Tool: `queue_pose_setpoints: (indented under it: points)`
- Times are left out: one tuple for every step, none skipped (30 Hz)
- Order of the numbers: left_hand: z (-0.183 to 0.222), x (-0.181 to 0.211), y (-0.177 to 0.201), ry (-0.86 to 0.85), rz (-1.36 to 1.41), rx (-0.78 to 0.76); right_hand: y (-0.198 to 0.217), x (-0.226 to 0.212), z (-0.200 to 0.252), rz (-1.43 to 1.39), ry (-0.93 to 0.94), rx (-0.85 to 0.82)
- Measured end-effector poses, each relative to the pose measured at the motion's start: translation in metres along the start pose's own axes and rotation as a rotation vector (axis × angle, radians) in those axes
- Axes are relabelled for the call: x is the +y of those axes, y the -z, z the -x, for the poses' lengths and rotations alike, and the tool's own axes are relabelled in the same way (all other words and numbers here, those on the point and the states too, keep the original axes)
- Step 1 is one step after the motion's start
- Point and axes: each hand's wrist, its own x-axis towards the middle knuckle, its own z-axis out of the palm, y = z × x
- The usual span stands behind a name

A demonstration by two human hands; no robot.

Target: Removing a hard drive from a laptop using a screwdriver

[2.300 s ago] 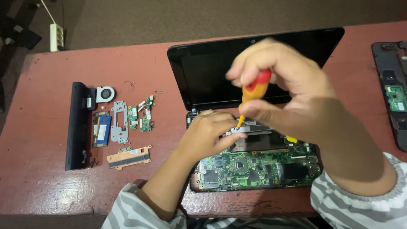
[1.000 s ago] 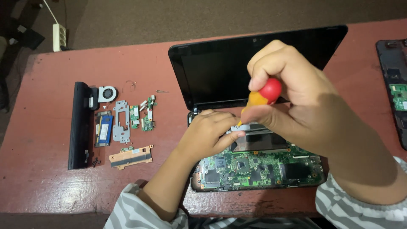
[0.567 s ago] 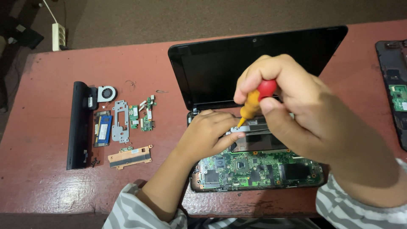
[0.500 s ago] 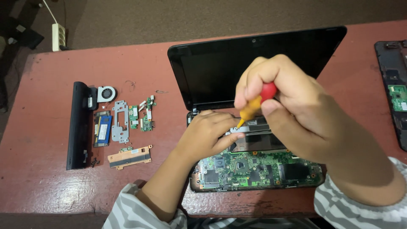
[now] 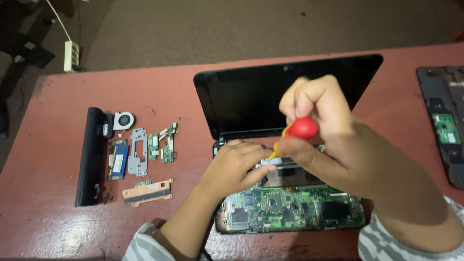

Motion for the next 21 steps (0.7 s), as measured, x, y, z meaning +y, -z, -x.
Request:
queue_pose_setpoints:
  points:
    - [0.000, -0.001, 0.000, 0.001, -0.004, -0.001, 0.004, 0.001, 0.001, -0.084, -0.059, -0.032]
    - [0.000, -0.002, -0.001, 0.002, -0.007, -0.004, 0.007, 0.002, 0.002, -0.171, -0.120, -0.064]
    - [0.000, -0.002, 0.000, 0.001, -0.010, -0.001, 0.010, 0.000, 0.001, -0.169, -0.116, -0.065]
    - [0.000, -0.001, 0.000, -0.002, 0.004, 0.008, 0.012, -0.001, 0.000, -0.082, -0.063, -0.065]
    - [0.000, -0.001, 0.001, -0.005, 0.019, 0.018, 0.015, -0.003, 0.000, 0.005, -0.011, -0.065]
    - [0.000, -0.001, 0.001, -0.008, 0.016, 0.021, 0.015, -0.005, -0.002, 0.007, -0.007, -0.064]
    - [-0.001, -0.002, 0.002, -0.017, 0.013, 0.021, 0.015, -0.007, -0.004, 0.037, -0.009, -0.070]
    - [0.000, -0.001, 0.001, -0.022, 0.016, 0.020, 0.014, -0.009, -0.003, 0.062, -0.016, -0.079]
    - [0.000, -0.001, 0.000, -0.020, 0.018, 0.020, 0.011, -0.009, -0.003, 0.061, -0.018, -0.082]
    - [0.000, -0.001, 0.000, -0.031, 0.009, 0.030, 0.008, -0.008, -0.004, -0.031, -0.006, -0.092]
    - [0.001, -0.001, 0.000, -0.043, -0.001, 0.040, 0.005, -0.007, -0.004, -0.124, 0.005, -0.102]
    - [0.002, -0.001, -0.001, -0.037, 0.004, 0.037, -0.001, -0.005, -0.003, -0.129, -0.001, -0.105]
    - [0.003, -0.001, -0.002, -0.036, 0.001, 0.027, -0.006, -0.003, -0.001, -0.204, 0.024, -0.062]
    - [0.003, -0.002, -0.002, -0.038, -0.007, 0.021, -0.011, 0.000, -0.001, -0.274, 0.055, -0.019]
    - [0.004, -0.003, -0.003, -0.035, -0.006, 0.021, -0.014, 0.001, 0.000, -0.275, 0.054, -0.021]
    - [0.005, -0.003, -0.003, -0.014, 0.000, 0.022, -0.017, 0.002, 0.001, -0.262, 0.035, 0.018]
    - [0.006, -0.004, -0.003, 0.007, 0.005, 0.023, -0.020, 0.003, 0.001, -0.249, 0.016, 0.058]
    - [0.006, -0.003, -0.002, 0.011, 0.004, 0.021, -0.021, 0.001, -0.001, -0.253, 0.016, 0.056]
    - [0.006, -0.002, -0.001, 0.008, 0.012, 0.021, -0.021, -0.002, -0.004, -0.207, 0.068, 0.053]
    - [0.004, -0.002, -0.001, -0.001, 0.021, 0.021, -0.021, -0.004, -0.006, -0.155, 0.121, 0.052]
    - [0.003, -0.002, 0.000, -0.002, 0.021, 0.021, -0.019, -0.002, -0.007, -0.155, 0.121, 0.053]
